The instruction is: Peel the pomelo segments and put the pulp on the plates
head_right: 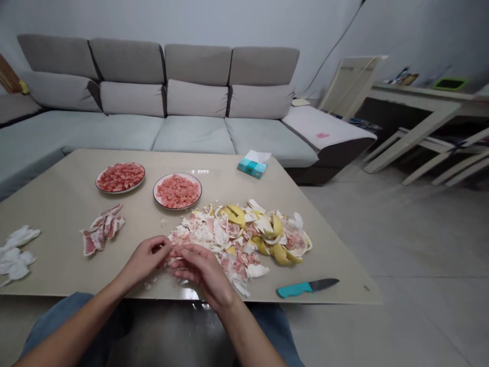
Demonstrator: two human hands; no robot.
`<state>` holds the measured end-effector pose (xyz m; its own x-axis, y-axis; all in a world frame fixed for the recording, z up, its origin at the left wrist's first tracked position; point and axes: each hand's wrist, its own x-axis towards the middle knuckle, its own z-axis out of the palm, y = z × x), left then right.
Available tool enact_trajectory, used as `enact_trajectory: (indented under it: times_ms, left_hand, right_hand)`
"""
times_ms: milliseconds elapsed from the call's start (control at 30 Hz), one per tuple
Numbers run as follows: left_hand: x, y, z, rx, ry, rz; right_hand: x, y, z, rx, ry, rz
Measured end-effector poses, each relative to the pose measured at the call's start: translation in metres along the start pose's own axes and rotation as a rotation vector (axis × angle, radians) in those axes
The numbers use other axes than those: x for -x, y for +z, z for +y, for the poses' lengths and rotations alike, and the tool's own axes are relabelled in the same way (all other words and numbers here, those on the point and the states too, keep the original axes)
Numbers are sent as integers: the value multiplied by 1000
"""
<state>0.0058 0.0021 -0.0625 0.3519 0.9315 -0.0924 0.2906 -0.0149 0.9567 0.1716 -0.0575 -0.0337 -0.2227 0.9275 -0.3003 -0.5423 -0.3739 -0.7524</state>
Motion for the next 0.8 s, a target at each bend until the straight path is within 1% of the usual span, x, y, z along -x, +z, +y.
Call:
enact_trajectory:
  times_ms: [133,200,267,333,400,500,567,633,700,800]
  left_hand:
    - [1,0,3,-22,13,-15]
    - [1,-1,4,-22,10,-20]
    - [0,-3,4,8,-1,-29]
    - [-2,-5,2,59,-16,-40]
    - [-5,-6,-1,134,-36,-43]
    - [-11,-6,-4,268,-73,-35]
    - [-14,-7,-4,357,-91,-20]
    - [-15,-9,-3,445,-106,-3]
    - [-15,-12,-1,538,-116,9]
    - [-14,-20,1,683,-112,24]
  right_hand:
    - [-4,-3,8,156,-41,98]
    - [-7,-6,9,263,-74,127]
    - [-14,-11,5,476,-144,167]
    - [-29,-14,-4,747,-250,228]
    - [-53,-16,-20,904,-328,282]
    - [-103,-12,-46,1089,-395,360]
    - [-137,-7,-61,1204,-407,402]
    - [-167,-2,-72,1308,-388,418]
    - [-189,2,-80,1399,-363,433]
    - [-203,6,-89,1511,-320,439]
